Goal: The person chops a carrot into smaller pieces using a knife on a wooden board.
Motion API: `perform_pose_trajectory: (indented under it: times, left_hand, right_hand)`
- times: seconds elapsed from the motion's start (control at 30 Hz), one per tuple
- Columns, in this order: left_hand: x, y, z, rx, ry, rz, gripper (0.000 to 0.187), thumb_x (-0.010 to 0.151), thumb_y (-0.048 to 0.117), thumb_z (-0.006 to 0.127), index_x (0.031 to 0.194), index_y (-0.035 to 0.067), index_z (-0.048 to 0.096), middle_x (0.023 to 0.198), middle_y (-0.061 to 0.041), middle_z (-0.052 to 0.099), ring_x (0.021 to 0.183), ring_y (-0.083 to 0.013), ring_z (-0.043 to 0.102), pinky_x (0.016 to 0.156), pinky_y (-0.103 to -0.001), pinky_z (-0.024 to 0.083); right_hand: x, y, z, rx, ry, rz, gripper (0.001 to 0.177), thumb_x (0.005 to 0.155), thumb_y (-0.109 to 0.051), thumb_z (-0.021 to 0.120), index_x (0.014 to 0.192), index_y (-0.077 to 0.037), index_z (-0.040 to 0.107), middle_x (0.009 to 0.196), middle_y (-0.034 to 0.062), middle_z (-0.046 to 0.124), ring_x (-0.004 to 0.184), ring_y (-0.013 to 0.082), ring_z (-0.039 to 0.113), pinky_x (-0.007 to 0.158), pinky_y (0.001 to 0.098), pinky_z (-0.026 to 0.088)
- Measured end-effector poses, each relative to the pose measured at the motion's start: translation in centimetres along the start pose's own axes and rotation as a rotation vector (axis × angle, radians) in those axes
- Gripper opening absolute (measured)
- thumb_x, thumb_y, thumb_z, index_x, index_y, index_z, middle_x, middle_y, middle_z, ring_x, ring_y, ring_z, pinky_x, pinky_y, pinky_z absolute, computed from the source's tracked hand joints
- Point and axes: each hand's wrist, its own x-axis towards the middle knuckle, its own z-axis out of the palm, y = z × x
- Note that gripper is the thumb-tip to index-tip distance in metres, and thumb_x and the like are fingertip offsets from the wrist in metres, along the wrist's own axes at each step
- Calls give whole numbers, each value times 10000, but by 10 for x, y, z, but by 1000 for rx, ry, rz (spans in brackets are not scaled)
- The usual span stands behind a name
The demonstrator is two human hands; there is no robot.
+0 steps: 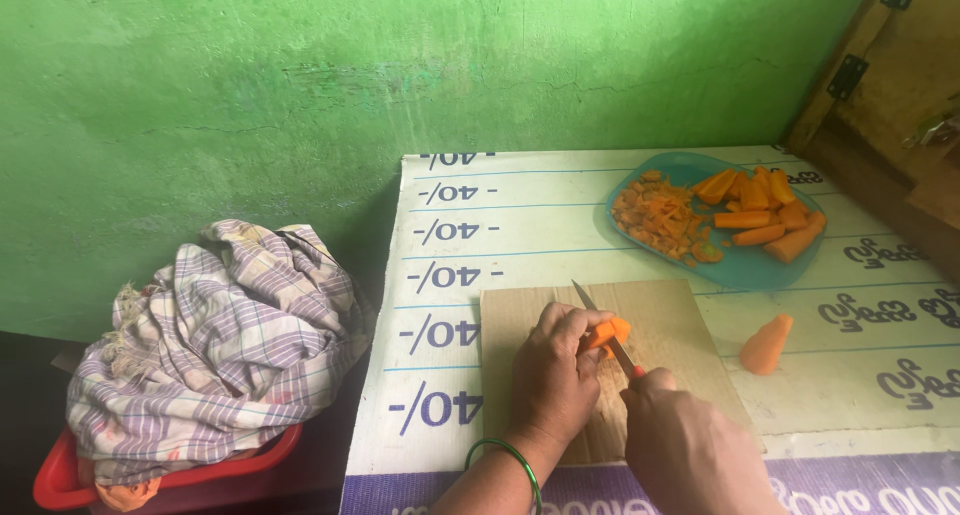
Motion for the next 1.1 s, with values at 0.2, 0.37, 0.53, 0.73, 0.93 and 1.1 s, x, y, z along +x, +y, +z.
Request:
perform_pose_trajectory:
  times: [0.2, 0.37, 0.53, 0.73, 0.93, 1.1]
  left_hand:
    - [2, -1, -1, -42, 6, 39, 348, 785, -82, 692, 1081, 99, 712, 1058, -73, 677, 945, -283, 713, 802, -382, 593]
    - [4, -1, -3, -17, 30, 82, 328, 780, -66, 709, 1067, 91, 711, 1070, -68, 687, 981, -303, 700, 818, -400, 578]
    - [0, -1, -1, 37, 11, 65, 348, 779, -32, 737, 1094, 111, 691, 1103, -60, 669, 1002, -305, 670, 835, -411, 556]
    - [1, -5, 0, 32, -15, 5, 392, 803, -19, 721, 1152, 156, 691, 1111, -48, 654, 998, -284, 678, 841, -408, 556]
    - [0, -4, 2, 73, -16, 13, 427, 806, -20, 713, 1189, 168, 693, 1106, -52, 655, 1000, -305, 668, 826, -416, 555]
    - [-3, -2, 4, 166, 15, 109, 424, 808, -27, 703, 1198, 130, 650, 1156, -90, 634, 1017, -341, 671, 845, -438, 565]
  right_hand:
    - [3, 4, -28, 78, 40, -85, 280, 985, -356, 494, 954, -101, 607, 800, 115, 742, 816, 346, 758, 724, 483, 620]
    - [6, 2, -39, 5, -3, -135, 228, 958, -313, 517, 971, -127, 648, 861, 109, 746, 844, 322, 771, 741, 467, 633]
    - [-7, -10, -15, 23, -123, 116, 391, 1058, -464, 413, 1101, -97, 542, 903, 154, 790, 925, 332, 794, 834, 467, 628]
    - [-3, -6, -1, 181, -163, 105, 389, 1050, -440, 413, 1090, -61, 488, 915, 202, 767, 978, 400, 747, 867, 525, 588]
    - [-6, 1, -3, 157, -128, 3, 330, 1061, -383, 402, 1100, -68, 490, 880, 180, 775, 936, 363, 769, 828, 511, 597]
    - [-10, 15, -4, 165, -74, -125, 278, 1004, -330, 460, 1140, -89, 490, 875, 191, 763, 894, 366, 765, 786, 517, 594]
